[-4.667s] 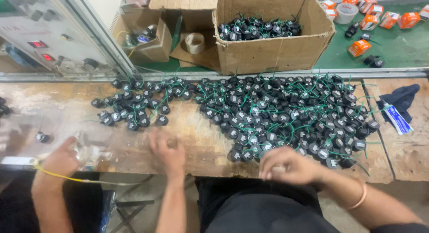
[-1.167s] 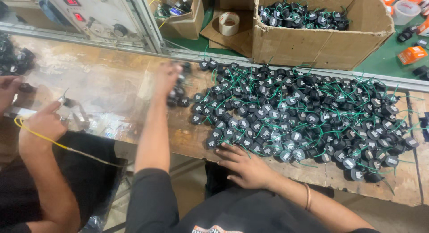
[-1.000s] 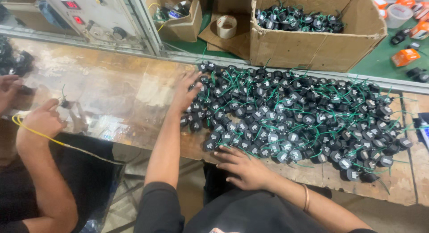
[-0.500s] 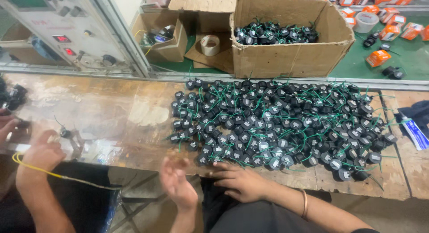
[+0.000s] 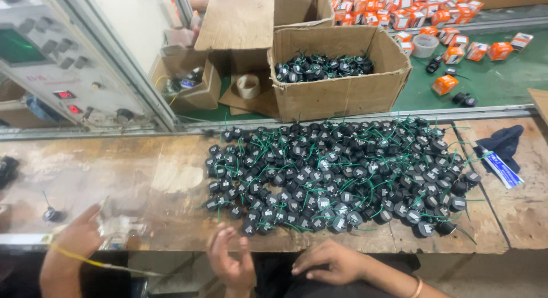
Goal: The person picks up black wired electrical components one at a time from a large pile on the workbench, turns each over in their hands, and places them into a cardboard box. At the end the person adjusts the box and its lid.
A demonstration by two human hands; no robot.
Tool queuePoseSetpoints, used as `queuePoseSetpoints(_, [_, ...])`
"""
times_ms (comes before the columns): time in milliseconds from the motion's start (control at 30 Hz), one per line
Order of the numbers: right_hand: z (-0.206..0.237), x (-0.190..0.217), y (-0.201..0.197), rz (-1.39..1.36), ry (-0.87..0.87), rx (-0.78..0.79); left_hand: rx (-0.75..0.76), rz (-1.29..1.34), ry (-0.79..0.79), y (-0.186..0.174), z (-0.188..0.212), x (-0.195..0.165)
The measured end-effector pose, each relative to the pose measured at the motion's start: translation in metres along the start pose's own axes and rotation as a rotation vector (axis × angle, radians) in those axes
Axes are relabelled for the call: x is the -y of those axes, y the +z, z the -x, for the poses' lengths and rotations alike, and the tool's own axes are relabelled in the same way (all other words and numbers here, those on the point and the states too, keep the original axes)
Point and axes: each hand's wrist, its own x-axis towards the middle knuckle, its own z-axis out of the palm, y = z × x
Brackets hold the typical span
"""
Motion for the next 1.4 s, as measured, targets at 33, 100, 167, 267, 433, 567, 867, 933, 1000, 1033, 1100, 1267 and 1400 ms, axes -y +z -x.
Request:
queuePoseSetpoints(33, [0.006,0.002,-0.001,-0.012,0.011,-0.034,0.078,0.089,0.018,0.003,-0.013,-0.011])
queuePoseSetpoints(100, [0.016,0.002,-0.004,-0.012,0.029,-0.077,0.219,0.27,0.052,0.021,-0.05,-0.032])
queuePoseSetpoints(167, [0.022,0.0,-0.005,0.008,0.042,-0.107,0.304,0.588,-0.009,0.042,-0.097,-0.053])
queuePoseSetpoints(267, [0.025,-0.006,-0.005,0.02,0.079,-0.142,0.314,0.54,0.298,0.082,-0.179,-0.075])
queuePoseSetpoints(433, [0.025,-0.012,-0.009,0.038,0.085,-0.104,0.435,0.993,-0.006,0.099,-0.224,-0.092])
queuePoseSetpoints(567, [0.026,-0.013,-0.01,0.023,0.055,-0.097,0.172,0.801,-0.107,0.056,-0.161,-0.063])
queuePoseSetpoints(867, [0.026,-0.015,-0.007,0.032,0.111,-0.135,0.046,-0.141,-0.565,-0.005,-0.036,0.008])
queuePoseSetpoints(933, [0.025,-0.014,-0.008,0.027,0.106,-0.141,0.218,-0.363,-0.699,0.001,-0.037,0.019])
queuePoseSetpoints(1000, [0.025,-0.013,-0.009,0.017,0.1,-0.135,0.45,-0.566,-0.842,0.011,-0.041,0.031])
queuePoseSetpoints(1033, [0.025,-0.012,-0.01,0.009,0.094,-0.132,0.371,-0.371,-0.757,0.016,-0.043,0.038])
queuePoseSetpoints(1100, [0.026,-0.008,-0.01,0.002,0.095,-0.138,0.212,0.022,-0.577,0.03,-0.045,0.05])
queuePoseSetpoints(1267, [0.031,0.005,-0.014,-0.107,0.134,-0.152,0.189,-0.358,-0.391,0.026,-0.034,0.063])
queuePoseSetpoints(1400, [0.025,0.003,-0.015,-0.187,0.114,-0.139,0.148,-0.397,-0.194,0.023,-0.029,0.065])
